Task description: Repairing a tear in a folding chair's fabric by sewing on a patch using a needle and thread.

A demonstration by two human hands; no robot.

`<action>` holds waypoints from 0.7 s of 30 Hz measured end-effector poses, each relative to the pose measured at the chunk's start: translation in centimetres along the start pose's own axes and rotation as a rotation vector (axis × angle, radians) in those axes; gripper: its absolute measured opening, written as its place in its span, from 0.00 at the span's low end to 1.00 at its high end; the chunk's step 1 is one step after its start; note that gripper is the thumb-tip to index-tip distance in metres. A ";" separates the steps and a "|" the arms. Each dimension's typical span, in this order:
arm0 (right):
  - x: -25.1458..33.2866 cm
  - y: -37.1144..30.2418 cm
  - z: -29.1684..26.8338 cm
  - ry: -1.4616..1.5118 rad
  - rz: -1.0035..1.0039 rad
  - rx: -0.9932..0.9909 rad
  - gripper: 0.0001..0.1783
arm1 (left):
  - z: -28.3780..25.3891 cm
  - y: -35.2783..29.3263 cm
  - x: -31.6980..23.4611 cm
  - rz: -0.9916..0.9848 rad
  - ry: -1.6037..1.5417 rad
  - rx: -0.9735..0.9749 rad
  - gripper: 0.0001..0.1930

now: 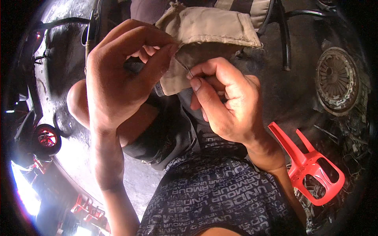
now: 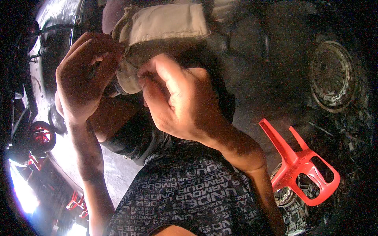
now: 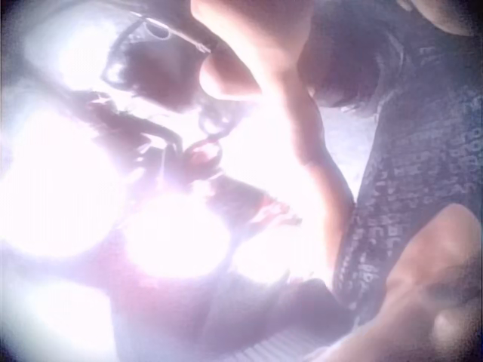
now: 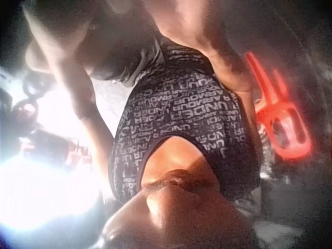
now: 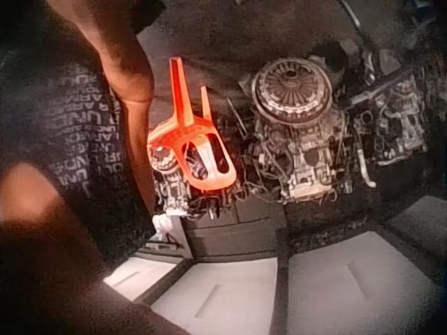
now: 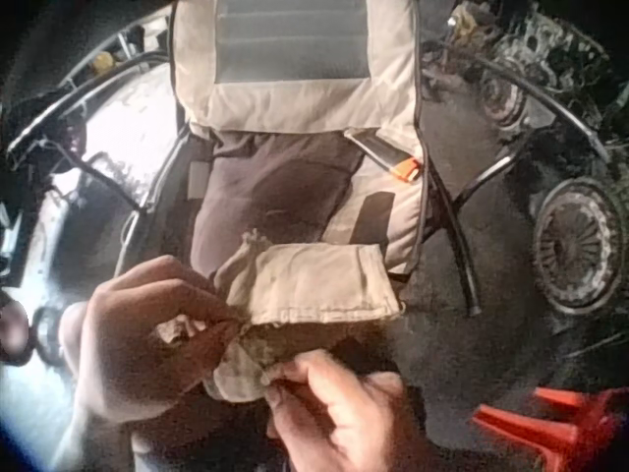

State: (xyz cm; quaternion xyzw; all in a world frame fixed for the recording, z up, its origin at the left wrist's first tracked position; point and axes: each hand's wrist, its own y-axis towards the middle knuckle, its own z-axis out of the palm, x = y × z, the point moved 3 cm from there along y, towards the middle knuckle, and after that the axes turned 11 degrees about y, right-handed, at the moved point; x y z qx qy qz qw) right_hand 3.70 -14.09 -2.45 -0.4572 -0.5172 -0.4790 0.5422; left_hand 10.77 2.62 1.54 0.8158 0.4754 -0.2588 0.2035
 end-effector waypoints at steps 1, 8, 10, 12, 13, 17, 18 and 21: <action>0.1 0.0 0.0 -0.005 0.004 -0.006 0.04 | 0.1 0.0 0.0 0.002 -0.012 -0.005 0.05; -0.1 0.1 0.0 -0.014 0.046 -0.012 0.04 | 0.0 -0.1 0.2 -0.011 -0.016 0.009 0.05; 0.2 0.1 0.1 0.002 0.073 -0.018 0.04 | 0.1 -0.1 0.3 -0.036 -0.057 -0.008 0.04; 0.5 0.2 0.0 0.016 0.100 -0.024 0.03 | 0.2 0.0 0.2 -0.027 -0.036 -0.008 0.04; 0.6 0.3 -0.1 -0.003 0.111 -0.034 0.02 | 0.1 0.0 0.1 -0.019 -0.014 -0.010 0.05; 0.8 0.5 -0.3 -0.041 0.130 -0.027 0.01 | 0.2 0.0 0.2 0.000 -0.011 -0.022 0.04; 0.8 0.4 -0.3 -0.042 0.130 -0.028 0.01 | 0.1 0.0 0.2 0.014 -0.003 -0.022 0.04; 0.7 0.3 -0.1 -0.025 0.156 0.015 0.04 | 0.2 0.0 0.3 0.023 0.001 -0.024 0.04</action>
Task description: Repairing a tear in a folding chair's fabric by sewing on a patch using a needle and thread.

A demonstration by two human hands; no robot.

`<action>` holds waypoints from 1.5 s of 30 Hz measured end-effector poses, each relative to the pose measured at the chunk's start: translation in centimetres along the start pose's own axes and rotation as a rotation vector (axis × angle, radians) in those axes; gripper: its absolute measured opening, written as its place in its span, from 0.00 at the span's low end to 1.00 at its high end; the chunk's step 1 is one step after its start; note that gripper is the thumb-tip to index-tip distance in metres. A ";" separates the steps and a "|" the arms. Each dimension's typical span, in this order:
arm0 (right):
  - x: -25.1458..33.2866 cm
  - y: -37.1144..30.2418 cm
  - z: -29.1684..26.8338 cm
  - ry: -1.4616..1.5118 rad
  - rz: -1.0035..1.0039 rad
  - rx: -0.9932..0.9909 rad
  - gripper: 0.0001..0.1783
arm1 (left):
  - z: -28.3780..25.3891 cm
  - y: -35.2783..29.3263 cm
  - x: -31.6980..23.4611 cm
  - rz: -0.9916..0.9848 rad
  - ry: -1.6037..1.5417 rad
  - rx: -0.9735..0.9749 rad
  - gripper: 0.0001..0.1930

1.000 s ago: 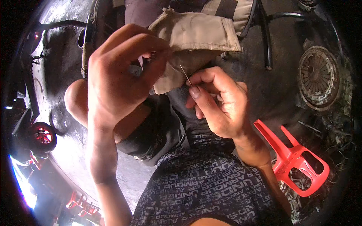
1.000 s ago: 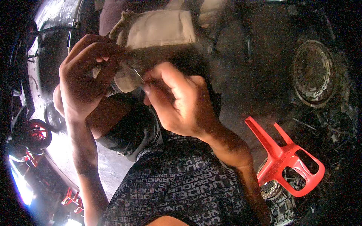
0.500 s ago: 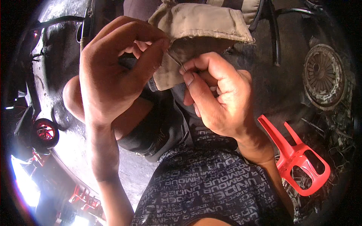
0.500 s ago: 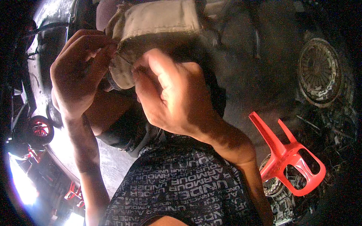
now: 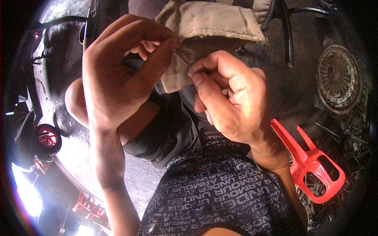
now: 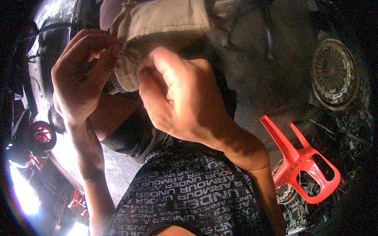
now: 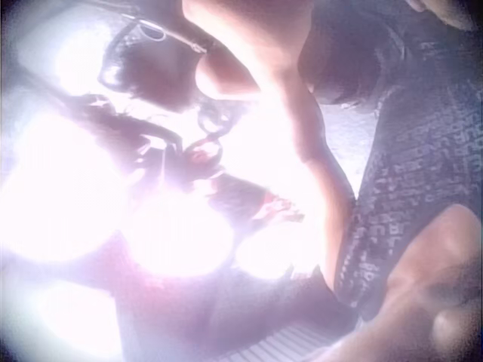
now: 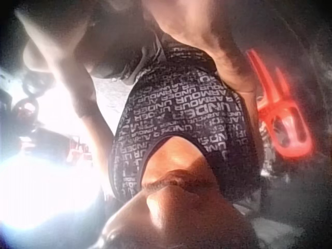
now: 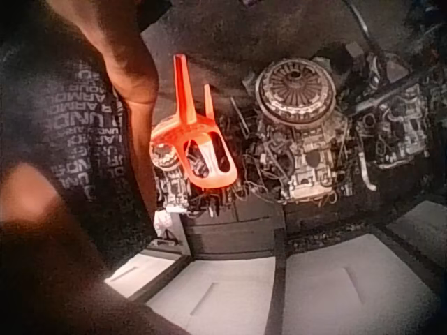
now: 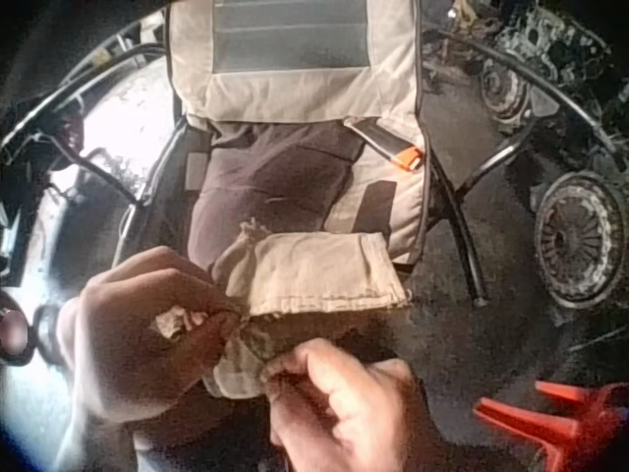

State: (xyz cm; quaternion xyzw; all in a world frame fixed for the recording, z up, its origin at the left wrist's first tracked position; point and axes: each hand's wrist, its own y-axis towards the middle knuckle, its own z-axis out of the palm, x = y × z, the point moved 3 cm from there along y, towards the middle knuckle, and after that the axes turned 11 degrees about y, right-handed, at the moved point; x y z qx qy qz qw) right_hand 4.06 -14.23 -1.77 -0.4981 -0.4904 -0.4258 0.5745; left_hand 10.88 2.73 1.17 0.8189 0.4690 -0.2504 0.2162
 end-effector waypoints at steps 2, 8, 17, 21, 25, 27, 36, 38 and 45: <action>0.0 -0.1 0.1 0.065 0.036 -0.011 0.04 | -0.1 -0.1 -0.3 -0.001 0.003 -0.002 0.04; -0.4 -0.1 0.6 0.096 0.006 -0.039 0.04 | -0.2 -0.1 -0.1 -0.030 -0.015 0.002 0.05; -1.9 -0.5 1.6 0.250 0.001 -0.104 0.04 | 0.0 -0.2 0.0 -0.107 -0.105 0.025 0.06; -1.8 -0.2 2.3 0.301 -0.023 -0.108 0.04 | 0.0 -0.2 0.1 -0.094 -0.073 0.023 0.06; -2.1 -0.2 2.8 0.277 -0.046 -0.146 0.05 | 0.0 -0.4 0.3 -0.113 -0.115 0.005 0.05; -2.5 -0.3 3.0 0.283 -0.092 -0.157 0.05 | 0.1 -0.3 0.2 -0.116 -0.115 0.009 0.05; -3.2 -0.2 3.4 0.321 -0.159 -0.183 0.06 | 0.2 -0.7 0.4 -0.174 -0.140 0.007 0.06; -2.8 -0.2 3.2 0.272 -0.135 -0.103 0.06 | 0.2 -0.9 0.6 -0.198 -0.149 0.017 0.06; -3.3 -0.2 3.5 0.340 -0.184 -0.130 0.06 | 0.2 -0.8 0.4 -0.158 -0.162 -0.005 0.06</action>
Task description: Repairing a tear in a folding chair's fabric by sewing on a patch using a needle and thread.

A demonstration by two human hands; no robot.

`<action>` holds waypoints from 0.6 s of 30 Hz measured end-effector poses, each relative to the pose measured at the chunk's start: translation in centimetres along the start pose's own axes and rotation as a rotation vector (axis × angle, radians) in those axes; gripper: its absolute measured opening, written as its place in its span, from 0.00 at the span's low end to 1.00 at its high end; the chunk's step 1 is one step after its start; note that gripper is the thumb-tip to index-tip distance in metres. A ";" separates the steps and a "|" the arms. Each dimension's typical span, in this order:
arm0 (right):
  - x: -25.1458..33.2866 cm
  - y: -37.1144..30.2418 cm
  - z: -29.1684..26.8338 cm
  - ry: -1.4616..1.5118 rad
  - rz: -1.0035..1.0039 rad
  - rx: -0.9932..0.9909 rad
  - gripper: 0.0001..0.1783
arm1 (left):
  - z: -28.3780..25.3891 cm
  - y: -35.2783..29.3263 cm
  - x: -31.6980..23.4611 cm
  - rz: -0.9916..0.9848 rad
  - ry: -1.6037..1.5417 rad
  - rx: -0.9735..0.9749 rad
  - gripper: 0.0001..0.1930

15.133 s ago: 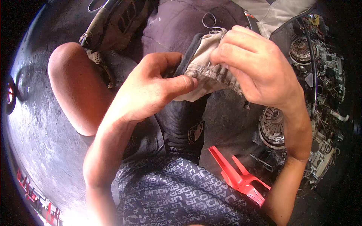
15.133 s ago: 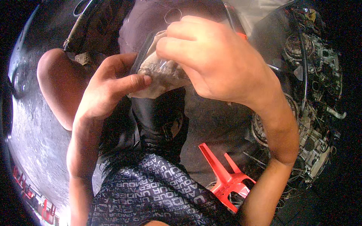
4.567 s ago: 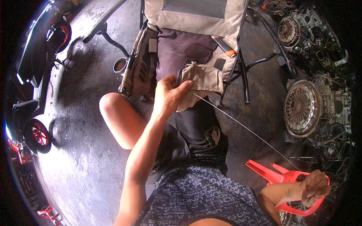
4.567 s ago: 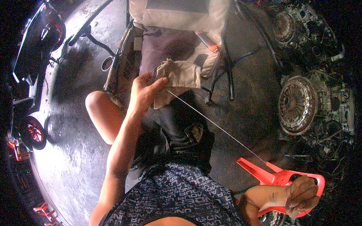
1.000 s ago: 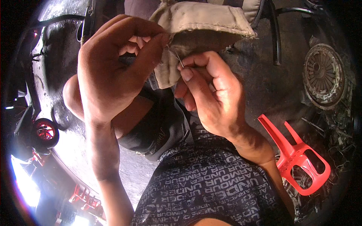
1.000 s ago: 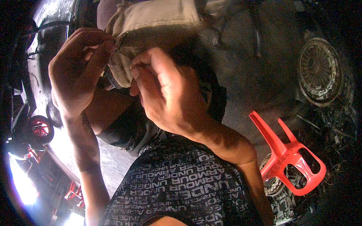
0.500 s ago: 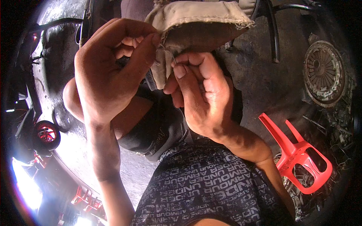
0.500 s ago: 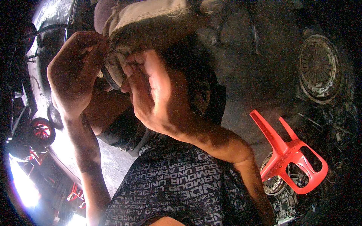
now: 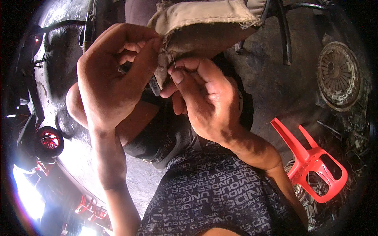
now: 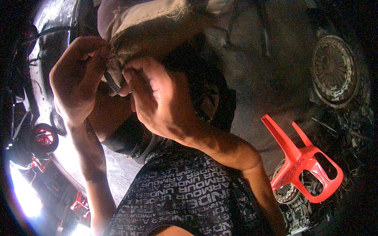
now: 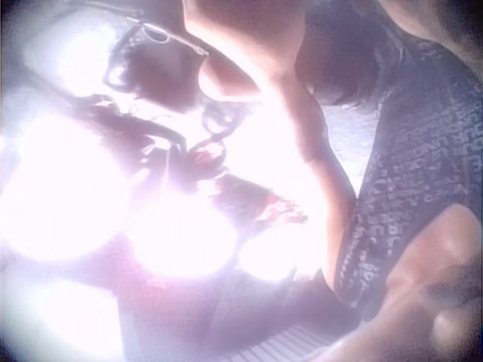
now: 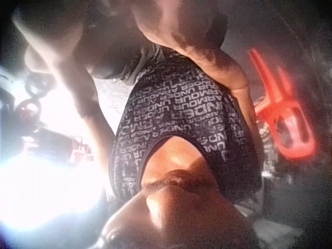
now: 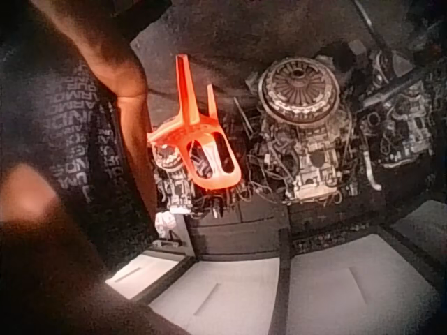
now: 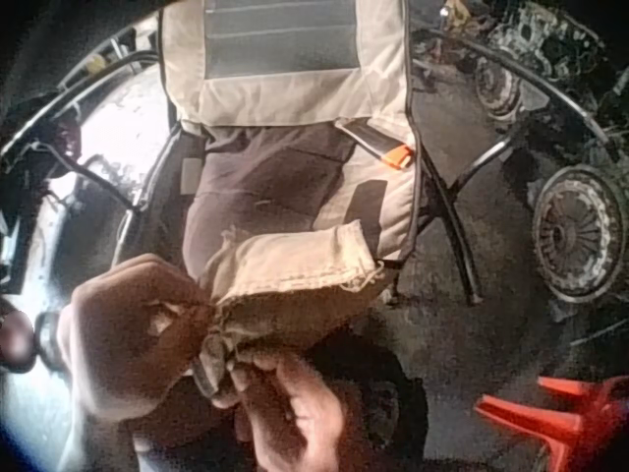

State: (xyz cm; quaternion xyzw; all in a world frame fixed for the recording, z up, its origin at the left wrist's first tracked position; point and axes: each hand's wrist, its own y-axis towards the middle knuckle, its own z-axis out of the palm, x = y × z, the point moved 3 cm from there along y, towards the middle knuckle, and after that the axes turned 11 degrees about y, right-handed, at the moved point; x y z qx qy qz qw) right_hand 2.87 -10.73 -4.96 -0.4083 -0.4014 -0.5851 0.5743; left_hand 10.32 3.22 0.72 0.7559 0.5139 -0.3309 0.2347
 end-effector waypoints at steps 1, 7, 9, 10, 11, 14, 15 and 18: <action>-0.1 0.0 0.0 0.001 -0.013 0.001 0.06 | 0.0 0.0 -0.1 0.005 0.015 0.005 0.06; -1.3 -0.1 0.1 0.034 -0.036 -0.040 0.06 | 0.0 0.0 -0.3 -0.037 -0.008 0.000 0.06; -1.4 -0.1 0.2 0.055 -0.057 -0.055 0.06 | -0.1 0.0 -0.3 -0.043 -0.013 0.005 0.06; -1.4 0.0 0.3 0.072 -0.035 -0.057 0.06 | -0.1 0.0 -0.2 -0.046 -0.020 0.009 0.06; -1.4 -0.1 0.3 0.089 -0.013 -0.059 0.06 | -0.1 0.0 -0.2 -0.046 -0.020 0.009 0.06; -1.6 -0.4 0.5 0.118 0.001 -0.075 0.06 | 0.0 0.0 -0.2 -0.047 -0.015 -0.001 0.06; -1.6 -0.4 0.6 0.117 0.000 -0.076 0.06 | 0.1 0.1 -0.2 -0.050 -0.019 0.007 0.06; -1.6 -0.6 0.8 0.179 0.027 -0.094 0.07 | 0.2 0.0 0.0 -0.059 -0.029 0.005 0.06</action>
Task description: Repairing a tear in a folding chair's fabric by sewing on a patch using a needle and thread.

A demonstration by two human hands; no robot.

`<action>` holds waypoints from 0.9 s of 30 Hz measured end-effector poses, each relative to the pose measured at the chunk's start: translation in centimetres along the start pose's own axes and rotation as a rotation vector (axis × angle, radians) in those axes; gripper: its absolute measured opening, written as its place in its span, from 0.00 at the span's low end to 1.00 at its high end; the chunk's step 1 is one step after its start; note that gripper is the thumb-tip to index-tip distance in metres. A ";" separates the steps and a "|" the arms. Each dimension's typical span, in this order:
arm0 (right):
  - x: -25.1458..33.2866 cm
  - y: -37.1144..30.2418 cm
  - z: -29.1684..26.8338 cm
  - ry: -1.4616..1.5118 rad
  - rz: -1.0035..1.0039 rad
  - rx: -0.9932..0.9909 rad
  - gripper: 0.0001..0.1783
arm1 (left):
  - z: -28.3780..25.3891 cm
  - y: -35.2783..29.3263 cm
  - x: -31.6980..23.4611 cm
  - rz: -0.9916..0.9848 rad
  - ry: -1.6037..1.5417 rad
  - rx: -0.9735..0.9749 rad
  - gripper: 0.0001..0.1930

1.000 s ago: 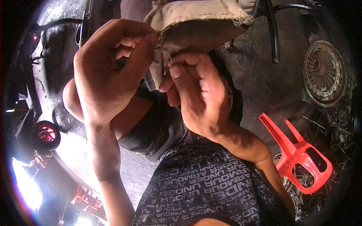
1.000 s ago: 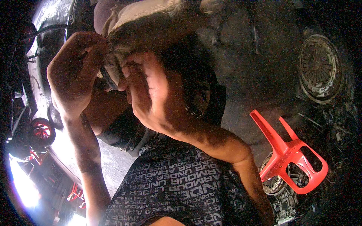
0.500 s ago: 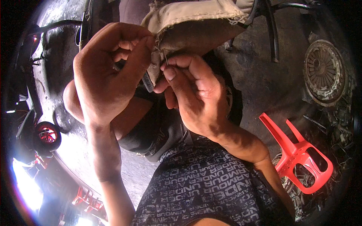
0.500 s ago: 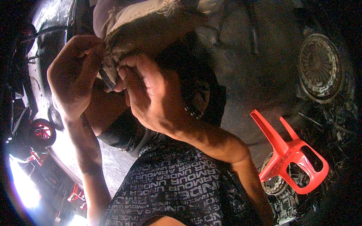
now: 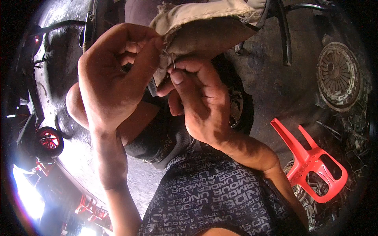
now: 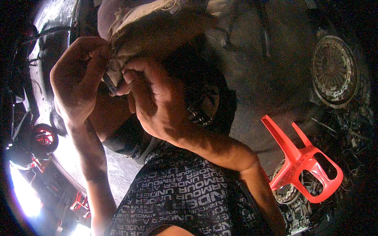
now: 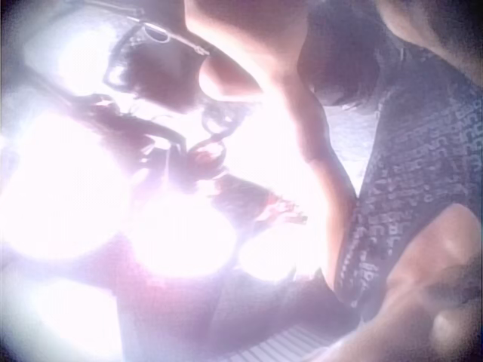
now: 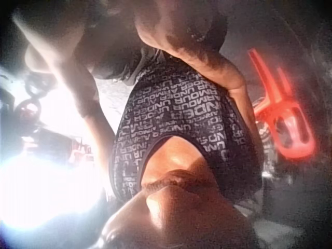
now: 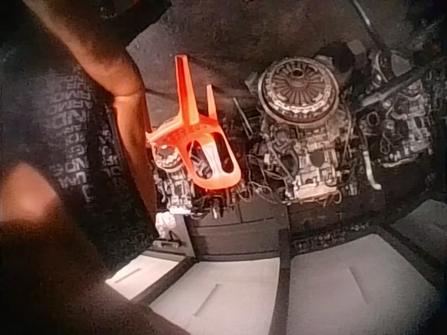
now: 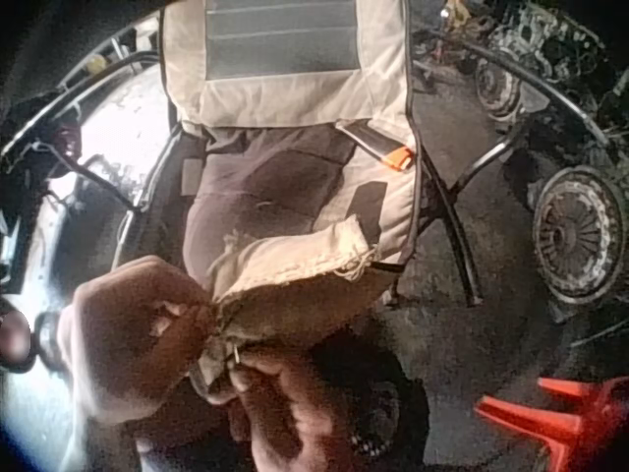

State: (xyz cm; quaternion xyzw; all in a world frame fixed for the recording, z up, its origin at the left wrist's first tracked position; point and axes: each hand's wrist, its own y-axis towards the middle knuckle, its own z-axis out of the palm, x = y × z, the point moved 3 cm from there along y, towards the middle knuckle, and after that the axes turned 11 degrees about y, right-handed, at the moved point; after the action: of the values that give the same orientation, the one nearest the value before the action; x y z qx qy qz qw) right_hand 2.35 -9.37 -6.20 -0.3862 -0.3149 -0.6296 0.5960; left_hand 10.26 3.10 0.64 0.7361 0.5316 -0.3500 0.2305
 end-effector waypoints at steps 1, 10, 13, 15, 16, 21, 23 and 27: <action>-0.1 -0.1 0.0 0.016 0.014 0.015 0.07 | 0.0 0.0 0.1 -0.005 -0.008 -0.010 0.06; -0.6 0.2 -0.2 0.024 -0.015 0.039 0.07 | 0.0 -0.2 0.2 -0.015 0.004 -0.009 0.06; -0.3 0.6 -0.5 -0.059 -0.065 0.036 0.07 | 0.1 0.0 0.2 0.014 -0.079 -0.040 0.05; 0.4 0.8 -0.7 -0.106 -0.086 0.049 0.06 | -0.1 -0.1 0.4 -0.001 -0.088 -0.020 0.05; 0.8 1.0 -0.6 -0.141 -0.084 0.069 0.06 | -0.2 -0.1 0.6 -0.014 -0.102 0.003 0.05; 1.7 1.2 -0.7 -0.321 -0.187 0.129 0.03 | -1.0 -0.3 0.3 -0.021 -0.134 0.022 0.08; 1.4 1.2 -1.2 -0.365 -0.253 0.089 0.03 | -0.4 0.3 -0.2 -0.090 -0.120 0.050 0.12; 1.9 1.6 -1.0 -0.412 -0.278 0.128 0.04 | -0.2 0.8 -1.3 -0.036 0.049 0.036 0.11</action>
State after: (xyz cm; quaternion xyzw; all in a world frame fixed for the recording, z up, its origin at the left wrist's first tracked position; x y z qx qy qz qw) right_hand 3.84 -11.34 -5.12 -0.4210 -0.5190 -0.5923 0.4501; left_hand 10.79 2.13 1.71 0.7387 0.5439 -0.3456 0.1977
